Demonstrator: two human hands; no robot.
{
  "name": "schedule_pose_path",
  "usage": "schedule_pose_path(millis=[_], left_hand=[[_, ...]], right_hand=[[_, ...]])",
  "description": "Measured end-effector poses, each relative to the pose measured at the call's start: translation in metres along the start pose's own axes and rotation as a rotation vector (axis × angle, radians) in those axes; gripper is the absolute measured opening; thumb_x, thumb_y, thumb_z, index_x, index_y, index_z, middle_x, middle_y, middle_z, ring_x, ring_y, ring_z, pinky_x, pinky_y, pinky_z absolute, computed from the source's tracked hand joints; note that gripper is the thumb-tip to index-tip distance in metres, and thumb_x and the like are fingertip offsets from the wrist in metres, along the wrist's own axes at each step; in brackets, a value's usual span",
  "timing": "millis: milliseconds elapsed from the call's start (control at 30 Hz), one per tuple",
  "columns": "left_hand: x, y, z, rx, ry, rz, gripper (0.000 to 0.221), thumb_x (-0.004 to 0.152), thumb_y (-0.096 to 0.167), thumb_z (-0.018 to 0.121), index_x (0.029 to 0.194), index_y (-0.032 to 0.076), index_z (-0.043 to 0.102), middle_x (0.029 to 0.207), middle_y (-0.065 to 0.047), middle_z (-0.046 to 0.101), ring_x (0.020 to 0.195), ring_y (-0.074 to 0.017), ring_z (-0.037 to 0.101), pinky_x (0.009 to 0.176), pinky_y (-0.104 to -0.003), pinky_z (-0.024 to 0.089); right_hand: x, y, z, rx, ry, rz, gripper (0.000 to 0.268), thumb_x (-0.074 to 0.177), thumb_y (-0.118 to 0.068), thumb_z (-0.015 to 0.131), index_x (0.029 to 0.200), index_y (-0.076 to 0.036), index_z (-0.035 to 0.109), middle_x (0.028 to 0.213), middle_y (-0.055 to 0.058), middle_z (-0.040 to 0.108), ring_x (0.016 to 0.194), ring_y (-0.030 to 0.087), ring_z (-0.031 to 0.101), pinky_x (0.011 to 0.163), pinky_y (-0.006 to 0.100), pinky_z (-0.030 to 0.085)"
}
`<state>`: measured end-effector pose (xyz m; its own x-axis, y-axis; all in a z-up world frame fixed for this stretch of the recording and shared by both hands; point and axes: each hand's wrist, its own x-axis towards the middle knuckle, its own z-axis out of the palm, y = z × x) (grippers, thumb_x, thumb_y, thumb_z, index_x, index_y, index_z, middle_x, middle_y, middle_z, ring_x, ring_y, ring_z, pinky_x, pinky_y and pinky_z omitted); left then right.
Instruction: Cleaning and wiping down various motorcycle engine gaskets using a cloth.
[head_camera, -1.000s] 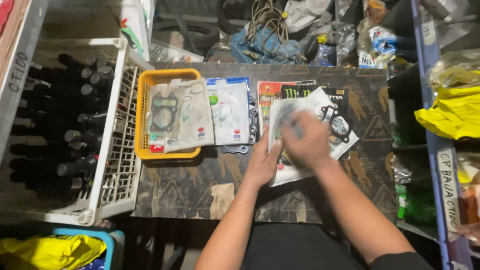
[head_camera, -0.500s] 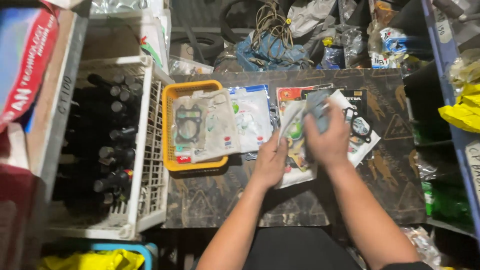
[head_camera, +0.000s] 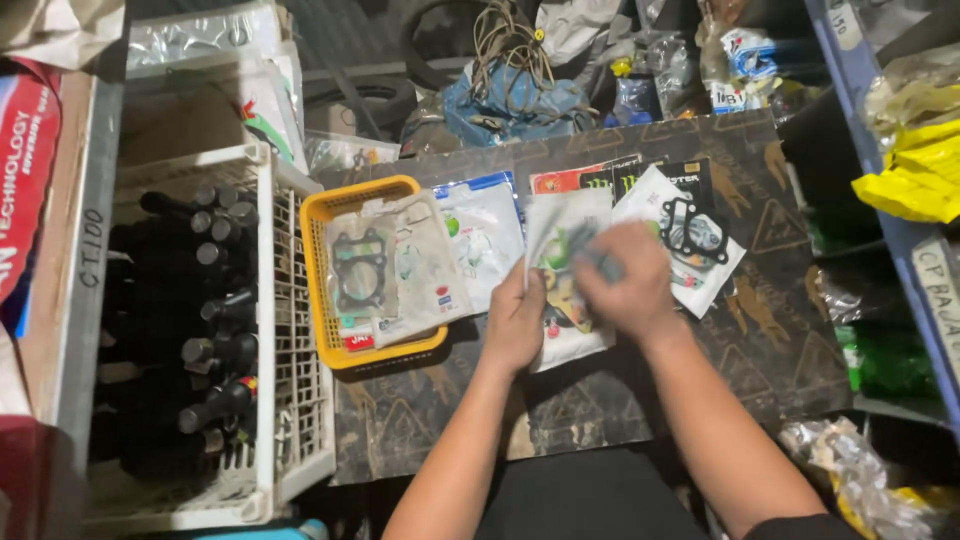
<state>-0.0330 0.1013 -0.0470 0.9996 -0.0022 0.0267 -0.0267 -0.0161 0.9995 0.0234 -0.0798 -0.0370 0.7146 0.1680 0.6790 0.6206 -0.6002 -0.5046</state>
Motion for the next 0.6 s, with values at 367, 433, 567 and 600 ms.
schedule_pose_path(millis=[367, 433, 567, 600], left_hand=[[-0.007, -0.011, 0.071, -0.020, 0.063, 0.023, 0.051, 0.107, 0.033, 0.036, 0.145, 0.006, 0.056, 0.094, -0.020, 0.070, 0.091, -0.0291, 0.064, 0.083, -0.048, 0.049], [-0.007, -0.008, 0.076, 0.026, 0.041, 0.047, 0.048, 0.107, 0.029, 0.040, 0.146, 0.007, 0.055, 0.079, -0.017, 0.067, 0.076, -0.0252, 0.061, 0.070, -0.045, 0.049], [-0.003, -0.012, 0.069, -0.039, 0.184, 0.017, 0.049, 0.107, 0.033, 0.036, 0.141, 0.007, 0.060, 0.110, -0.020, 0.074, 0.105, -0.0277, 0.066, 0.094, -0.049, 0.050], [-0.009, -0.010, 0.065, -0.073, 0.221, -0.012, 0.049, 0.107, 0.032, 0.035, 0.142, 0.008, 0.059, 0.116, -0.017, 0.074, 0.110, -0.0270, 0.066, 0.100, -0.048, 0.049]], right_hand=[[0.003, 0.028, -0.045, 0.046, -0.059, 0.105, 0.034, 0.085, -0.013, 0.079, 0.117, -0.005, 0.070, 0.104, 0.016, 0.070, 0.098, 0.040, 0.070, 0.086, 0.047, 0.055], [0.015, 0.014, -0.046, 0.032, -0.037, 0.070, 0.024, 0.094, -0.012, 0.074, 0.116, -0.005, 0.071, 0.104, 0.014, 0.069, 0.098, 0.037, 0.070, 0.088, 0.044, 0.055], [-0.002, 0.010, -0.034, 0.216, -0.208, -0.090, 0.023, 0.080, -0.018, 0.082, 0.103, -0.014, 0.078, 0.094, 0.010, 0.072, 0.089, 0.035, 0.072, 0.080, 0.044, 0.058], [-0.011, 0.014, -0.034, 0.227, -0.282, -0.106, 0.031, 0.075, -0.019, 0.083, 0.106, -0.020, 0.080, 0.097, 0.007, 0.074, 0.091, 0.032, 0.074, 0.081, 0.043, 0.059]])
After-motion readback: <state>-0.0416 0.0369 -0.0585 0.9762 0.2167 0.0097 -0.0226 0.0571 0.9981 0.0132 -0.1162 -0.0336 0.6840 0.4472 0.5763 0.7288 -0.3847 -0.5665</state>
